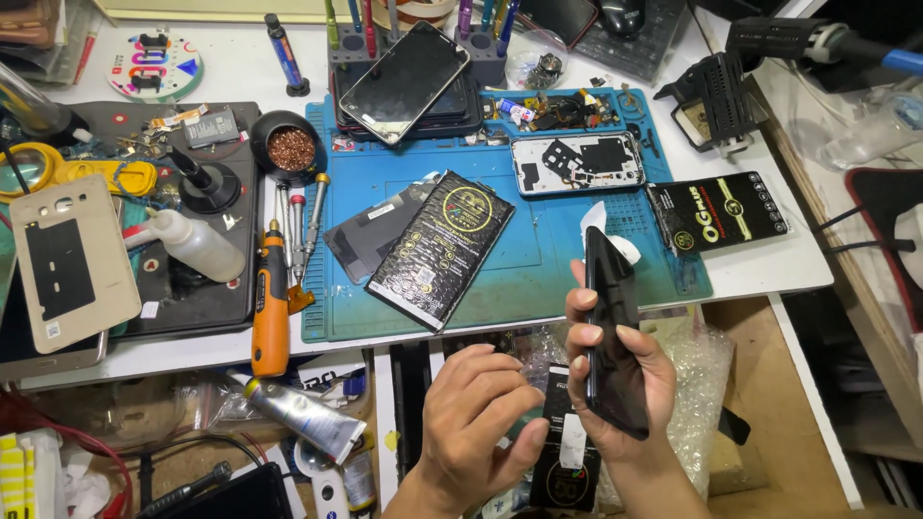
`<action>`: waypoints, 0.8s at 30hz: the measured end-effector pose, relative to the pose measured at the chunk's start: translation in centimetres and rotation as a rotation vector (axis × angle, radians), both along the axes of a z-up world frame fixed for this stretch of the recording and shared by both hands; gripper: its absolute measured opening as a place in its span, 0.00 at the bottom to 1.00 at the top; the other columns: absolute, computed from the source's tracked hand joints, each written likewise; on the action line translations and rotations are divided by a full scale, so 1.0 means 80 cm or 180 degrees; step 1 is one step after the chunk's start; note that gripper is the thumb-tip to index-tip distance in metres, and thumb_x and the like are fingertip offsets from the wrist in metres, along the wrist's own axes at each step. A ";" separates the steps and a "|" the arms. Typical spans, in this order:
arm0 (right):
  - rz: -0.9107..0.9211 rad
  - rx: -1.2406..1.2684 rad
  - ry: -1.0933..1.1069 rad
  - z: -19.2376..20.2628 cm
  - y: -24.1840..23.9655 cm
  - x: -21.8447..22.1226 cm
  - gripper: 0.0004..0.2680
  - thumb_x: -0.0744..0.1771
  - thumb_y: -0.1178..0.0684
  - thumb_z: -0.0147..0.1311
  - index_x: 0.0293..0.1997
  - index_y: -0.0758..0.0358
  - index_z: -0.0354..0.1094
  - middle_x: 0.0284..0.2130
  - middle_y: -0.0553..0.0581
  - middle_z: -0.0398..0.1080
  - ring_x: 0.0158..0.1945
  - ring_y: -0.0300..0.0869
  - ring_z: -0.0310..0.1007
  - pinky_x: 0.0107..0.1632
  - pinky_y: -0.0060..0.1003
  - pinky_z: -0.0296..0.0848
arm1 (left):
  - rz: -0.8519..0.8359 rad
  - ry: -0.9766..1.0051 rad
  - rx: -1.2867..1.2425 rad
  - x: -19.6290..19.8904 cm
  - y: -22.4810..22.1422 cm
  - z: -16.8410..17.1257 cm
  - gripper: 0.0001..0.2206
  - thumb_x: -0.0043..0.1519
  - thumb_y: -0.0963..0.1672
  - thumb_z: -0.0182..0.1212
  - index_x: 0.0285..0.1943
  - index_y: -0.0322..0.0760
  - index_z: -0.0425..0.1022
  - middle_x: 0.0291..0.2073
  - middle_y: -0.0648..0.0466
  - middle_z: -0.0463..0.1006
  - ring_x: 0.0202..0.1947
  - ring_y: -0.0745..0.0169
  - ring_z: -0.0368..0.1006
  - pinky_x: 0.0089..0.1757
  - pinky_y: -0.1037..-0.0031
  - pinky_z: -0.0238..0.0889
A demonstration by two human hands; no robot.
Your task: Prying open a smartphone case to inspect and repair internal components.
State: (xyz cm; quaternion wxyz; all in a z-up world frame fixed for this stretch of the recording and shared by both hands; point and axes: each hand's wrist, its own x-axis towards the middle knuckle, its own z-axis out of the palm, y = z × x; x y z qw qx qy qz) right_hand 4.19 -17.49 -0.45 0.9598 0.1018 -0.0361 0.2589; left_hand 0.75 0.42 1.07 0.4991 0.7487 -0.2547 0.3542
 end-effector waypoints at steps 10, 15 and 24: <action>0.0226 0.0256 -0.0066 -0.014 0.002 0.004 0.32 0.71 0.63 0.42 0.83 0.42 0.24 0.54 0.56 0.58 0.49 0.51 0.68 0.56 0.53 0.76 | -0.0012 -0.0154 -0.0078 -0.002 0.003 0.005 0.13 0.68 0.44 0.50 0.32 0.33 0.71 0.26 0.49 0.74 0.29 0.52 0.73 0.36 0.63 0.71; 0.0212 0.0181 -0.0096 -0.015 0.003 0.003 0.34 0.70 0.63 0.43 0.83 0.39 0.22 0.53 0.56 0.59 0.48 0.51 0.69 0.54 0.53 0.77 | -0.0077 -0.0145 -0.0089 -0.003 0.005 0.002 0.13 0.69 0.44 0.49 0.33 0.33 0.70 0.26 0.49 0.73 0.28 0.50 0.73 0.35 0.63 0.69; -0.0540 -0.1409 -0.0543 -0.005 0.011 -0.006 0.27 0.69 0.61 0.48 0.77 0.53 0.39 0.52 0.63 0.55 0.45 0.50 0.67 0.51 0.51 0.81 | -0.0332 0.0022 -0.0169 -0.010 0.002 -0.001 0.22 0.72 0.49 0.42 0.23 0.37 0.62 0.19 0.52 0.62 0.20 0.52 0.61 0.29 0.65 0.53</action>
